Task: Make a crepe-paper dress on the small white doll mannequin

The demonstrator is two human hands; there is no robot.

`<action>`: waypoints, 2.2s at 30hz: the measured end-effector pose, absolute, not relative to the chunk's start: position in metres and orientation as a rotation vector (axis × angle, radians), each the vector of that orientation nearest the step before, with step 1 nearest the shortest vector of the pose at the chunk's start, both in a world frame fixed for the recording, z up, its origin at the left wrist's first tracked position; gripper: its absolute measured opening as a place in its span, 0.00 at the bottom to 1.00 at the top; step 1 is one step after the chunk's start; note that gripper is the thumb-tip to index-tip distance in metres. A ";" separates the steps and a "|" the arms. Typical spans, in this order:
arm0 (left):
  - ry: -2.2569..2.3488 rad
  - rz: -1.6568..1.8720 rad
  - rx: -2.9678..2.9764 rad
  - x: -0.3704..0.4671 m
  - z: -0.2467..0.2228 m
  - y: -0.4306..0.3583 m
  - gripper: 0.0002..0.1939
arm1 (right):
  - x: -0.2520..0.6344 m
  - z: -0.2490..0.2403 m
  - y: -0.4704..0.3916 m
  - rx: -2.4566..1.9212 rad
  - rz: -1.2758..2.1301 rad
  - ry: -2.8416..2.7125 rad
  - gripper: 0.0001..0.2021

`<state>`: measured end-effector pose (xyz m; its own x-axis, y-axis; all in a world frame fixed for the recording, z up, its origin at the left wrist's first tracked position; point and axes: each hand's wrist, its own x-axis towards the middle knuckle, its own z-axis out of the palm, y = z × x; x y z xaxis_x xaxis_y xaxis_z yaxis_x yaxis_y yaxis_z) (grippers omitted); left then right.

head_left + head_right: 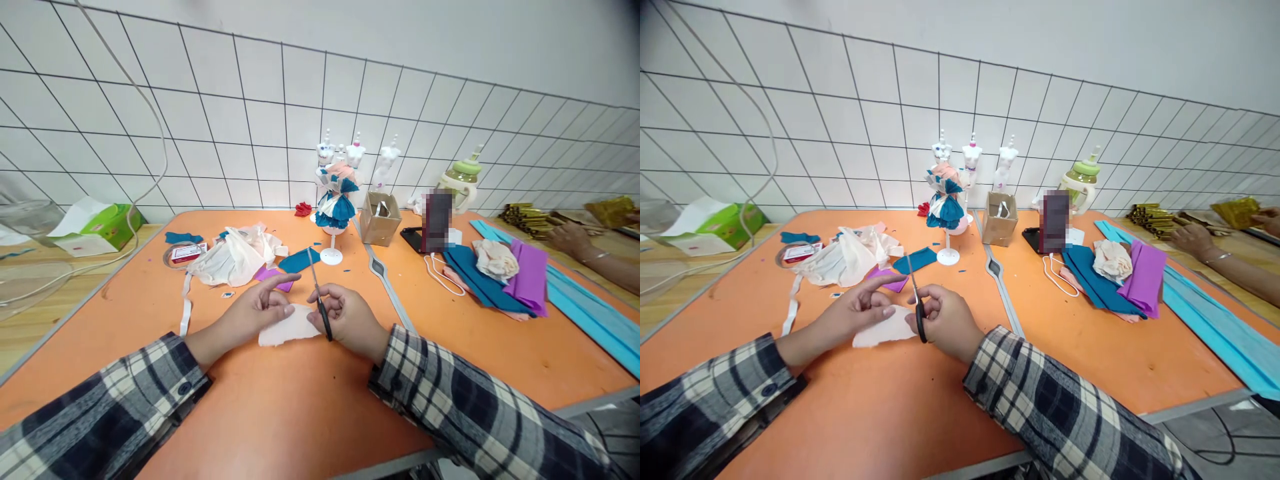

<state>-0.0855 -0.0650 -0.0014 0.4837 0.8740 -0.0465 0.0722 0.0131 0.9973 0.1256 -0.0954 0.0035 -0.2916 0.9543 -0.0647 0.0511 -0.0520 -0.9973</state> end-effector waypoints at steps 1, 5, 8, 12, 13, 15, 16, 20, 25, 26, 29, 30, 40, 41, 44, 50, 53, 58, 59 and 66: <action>0.912 0.846 1.403 -0.087 -0.001 -0.063 0.33 | 0.126 0.005 -0.095 -1.128 1.443 -1.399 0.20; 0.892 1.109 1.211 -0.091 -0.001 -0.057 0.25 | 0.128 0.007 -0.093 -1.099 1.387 -1.313 0.20; 0.761 1.205 1.071 -0.091 -0.002 -0.054 0.22 | 0.128 0.006 -0.093 -1.059 1.262 -1.250 0.19; 0.751 1.010 1.021 -0.088 -0.008 -0.056 0.21 | 0.127 0.003 -0.093 -0.995 1.086 -1.219 0.17; 0.764 0.935 1.037 -0.087 -0.009 -0.057 0.21 | 0.126 0.003 -0.094 -0.985 1.059 -1.219 0.16; 0.773 0.838 1.104 -0.085 -0.013 -0.059 0.22 | 0.124 0.000 -0.096 -0.979 1.023 -1.225 0.15; 0.777 0.817 1.147 -0.085 -0.014 -0.060 0.22 | 0.122 -0.002 -0.098 -0.983 1.011 -1.231 0.15; 0.835 0.818 1.300 -0.083 -0.017 -0.061 0.17 | 0.115 -0.012 -0.104 -1.036 0.977 -1.295 0.15; 0.757 0.962 1.181 -0.083 -0.013 -0.062 0.11 | 0.111 -0.015 -0.106 -1.087 1.022 -1.367 0.14; 0.721 0.987 1.136 -0.083 -0.011 -0.062 0.11 | 0.111 -0.014 -0.105 -1.096 1.051 -1.376 0.14; 0.686 1.073 1.025 -0.084 -0.007 -0.061 0.09 | 0.113 -0.009 -0.103 -1.130 1.151 -1.421 0.15; 0.702 1.092 1.001 -0.085 -0.007 -0.060 0.09 | 0.115 -0.008 -0.103 -1.146 1.178 -1.452 0.15; 0.736 1.128 0.915 -0.085 -0.008 -0.061 0.13 | 0.123 0.003 -0.109 -1.318 1.003 -1.967 0.12; 0.729 1.092 0.923 -0.085 -0.007 -0.061 0.14 | 0.123 0.004 -0.110 -1.330 0.971 -2.000 0.13; 0.721 1.037 0.958 -0.083 -0.004 -0.061 0.18 | 0.121 0.005 -0.112 -1.365 0.911 -2.059 0.14; 0.725 1.043 1.021 -0.081 -0.003 -0.062 0.08 | 0.122 0.008 -0.114 -1.436 0.813 -2.129 0.15; 0.783 1.053 1.006 -0.082 -0.003 -0.062 0.10 | 0.121 0.010 -0.114 -1.456 0.750 -2.167 0.16; 0.822 1.063 1.012 -0.082 -0.003 -0.061 0.12 | 0.122 0.013 -0.114 -1.455 0.671 -2.196 0.16; 0.824 1.063 1.016 -0.082 -0.003 -0.062 0.13 | 0.122 0.013 -0.114 -1.458 0.656 -2.205 0.16; 0.791 1.030 1.066 -0.082 -0.005 -0.062 0.11 | 0.120 0.012 -0.116 -1.492 0.609 -2.239 0.16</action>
